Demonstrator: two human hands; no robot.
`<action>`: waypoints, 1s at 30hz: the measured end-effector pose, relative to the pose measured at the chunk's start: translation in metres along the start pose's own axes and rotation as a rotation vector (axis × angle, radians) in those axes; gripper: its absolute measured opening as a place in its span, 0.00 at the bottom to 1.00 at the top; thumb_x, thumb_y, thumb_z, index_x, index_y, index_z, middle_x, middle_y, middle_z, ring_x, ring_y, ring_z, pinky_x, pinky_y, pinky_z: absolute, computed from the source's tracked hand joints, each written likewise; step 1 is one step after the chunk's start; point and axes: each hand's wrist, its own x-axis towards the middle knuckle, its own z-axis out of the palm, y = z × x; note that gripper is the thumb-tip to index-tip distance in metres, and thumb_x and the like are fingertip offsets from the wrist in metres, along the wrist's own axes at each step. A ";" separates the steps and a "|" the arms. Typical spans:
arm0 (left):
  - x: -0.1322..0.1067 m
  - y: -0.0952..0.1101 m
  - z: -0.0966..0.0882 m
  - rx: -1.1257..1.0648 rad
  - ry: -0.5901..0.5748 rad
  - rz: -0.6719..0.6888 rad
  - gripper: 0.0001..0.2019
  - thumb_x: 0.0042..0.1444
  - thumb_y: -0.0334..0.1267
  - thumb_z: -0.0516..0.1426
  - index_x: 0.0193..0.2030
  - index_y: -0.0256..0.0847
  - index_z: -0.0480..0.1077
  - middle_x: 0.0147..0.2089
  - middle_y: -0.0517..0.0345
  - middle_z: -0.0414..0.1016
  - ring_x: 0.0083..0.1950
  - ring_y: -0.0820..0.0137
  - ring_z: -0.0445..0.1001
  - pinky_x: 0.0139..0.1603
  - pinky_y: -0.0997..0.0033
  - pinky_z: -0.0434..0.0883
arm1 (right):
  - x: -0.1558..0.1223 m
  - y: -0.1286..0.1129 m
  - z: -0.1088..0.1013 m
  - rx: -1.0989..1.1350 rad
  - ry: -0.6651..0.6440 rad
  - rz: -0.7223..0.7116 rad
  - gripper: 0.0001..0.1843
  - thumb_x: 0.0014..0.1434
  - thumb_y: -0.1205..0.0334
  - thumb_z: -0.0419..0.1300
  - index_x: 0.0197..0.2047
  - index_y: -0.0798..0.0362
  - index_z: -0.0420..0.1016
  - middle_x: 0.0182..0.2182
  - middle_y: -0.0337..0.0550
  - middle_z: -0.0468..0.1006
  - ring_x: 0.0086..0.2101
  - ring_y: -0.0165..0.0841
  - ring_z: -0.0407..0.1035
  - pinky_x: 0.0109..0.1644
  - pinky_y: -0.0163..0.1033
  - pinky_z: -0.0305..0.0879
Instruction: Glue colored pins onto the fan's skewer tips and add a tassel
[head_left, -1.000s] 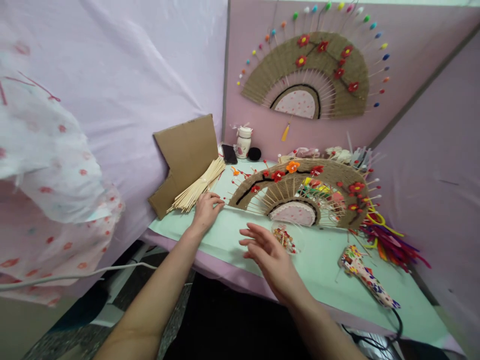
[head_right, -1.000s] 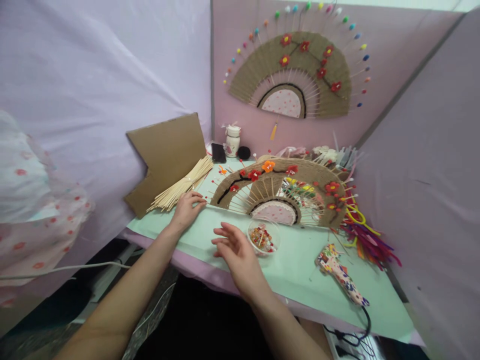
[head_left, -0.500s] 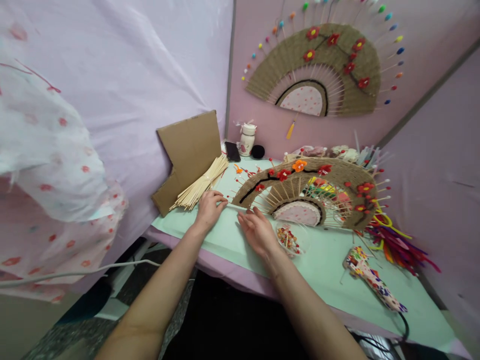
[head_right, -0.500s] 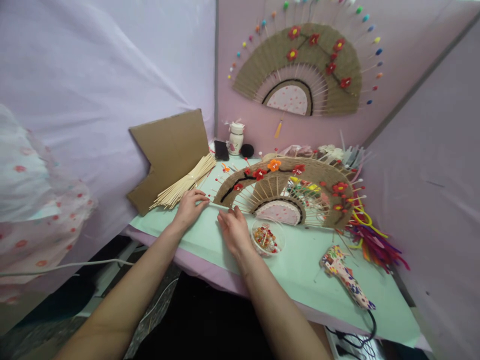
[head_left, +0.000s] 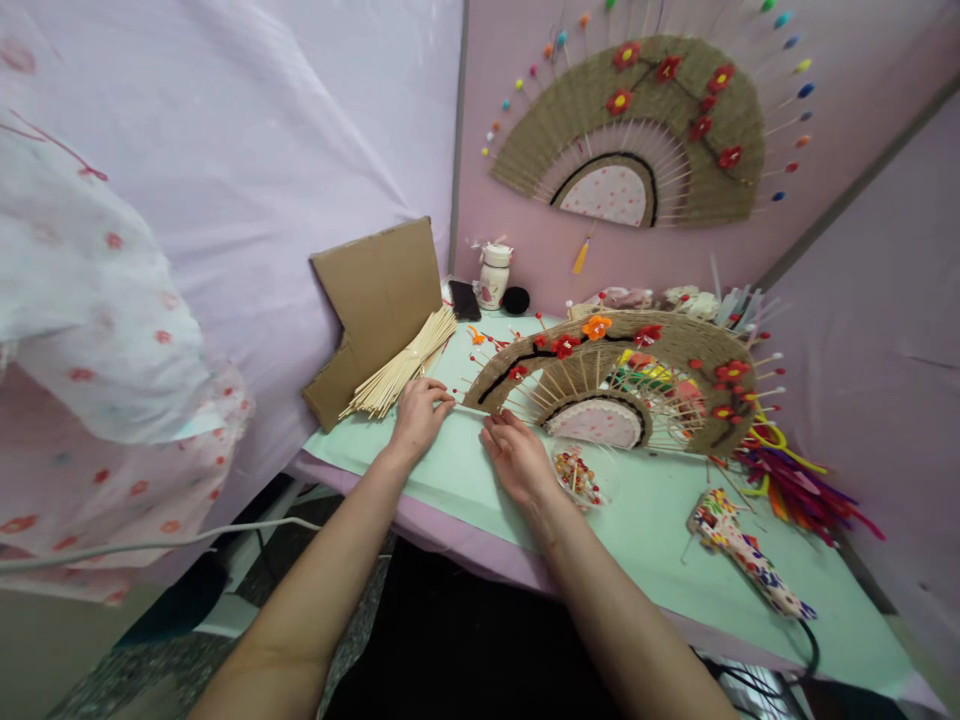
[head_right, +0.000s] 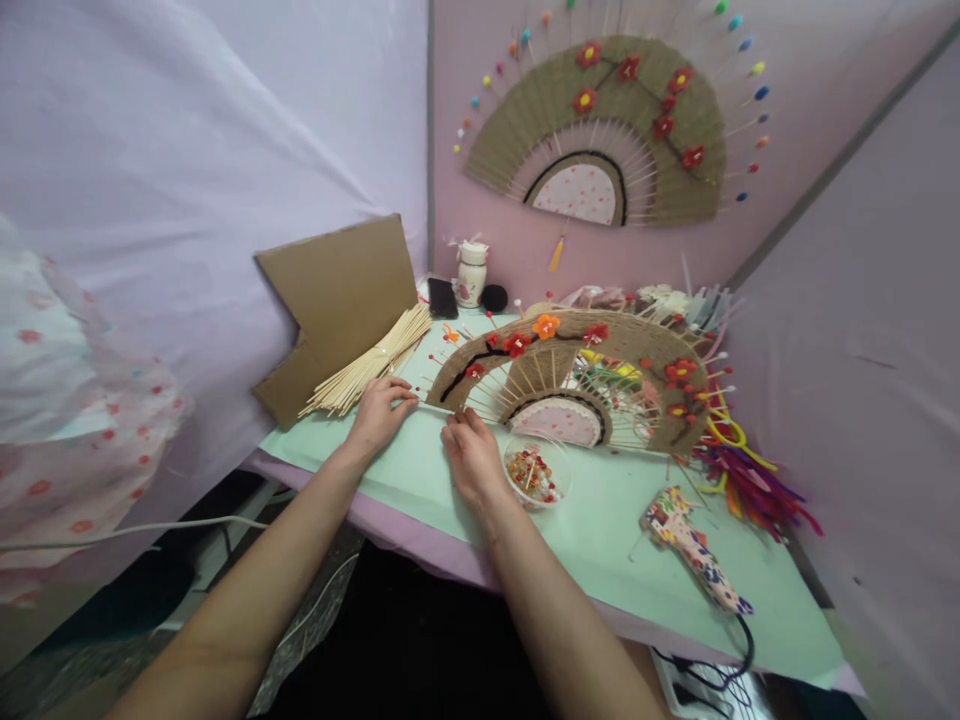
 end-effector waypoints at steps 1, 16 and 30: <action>0.000 0.000 0.000 0.002 -0.002 0.002 0.05 0.55 0.36 0.60 0.31 0.43 0.77 0.44 0.54 0.76 0.50 0.61 0.68 0.55 0.58 0.65 | 0.000 0.000 0.000 -0.001 0.001 0.001 0.22 0.38 0.72 0.63 0.39 0.48 0.70 0.43 0.37 0.75 0.50 0.30 0.70 0.50 0.34 0.69; 0.001 0.001 -0.001 -0.012 0.004 0.020 0.07 0.55 0.37 0.58 0.30 0.44 0.77 0.44 0.53 0.75 0.51 0.60 0.68 0.57 0.55 0.64 | -0.004 0.000 0.004 0.003 0.021 0.002 0.21 0.39 0.74 0.62 0.38 0.47 0.70 0.46 0.39 0.75 0.53 0.31 0.68 0.51 0.34 0.69; 0.001 0.001 -0.001 -0.011 0.005 0.021 0.06 0.55 0.37 0.59 0.30 0.42 0.77 0.45 0.52 0.75 0.51 0.59 0.67 0.57 0.56 0.64 | -0.004 0.001 0.004 0.012 0.026 0.006 0.22 0.38 0.74 0.62 0.39 0.48 0.71 0.48 0.39 0.75 0.53 0.31 0.68 0.50 0.33 0.69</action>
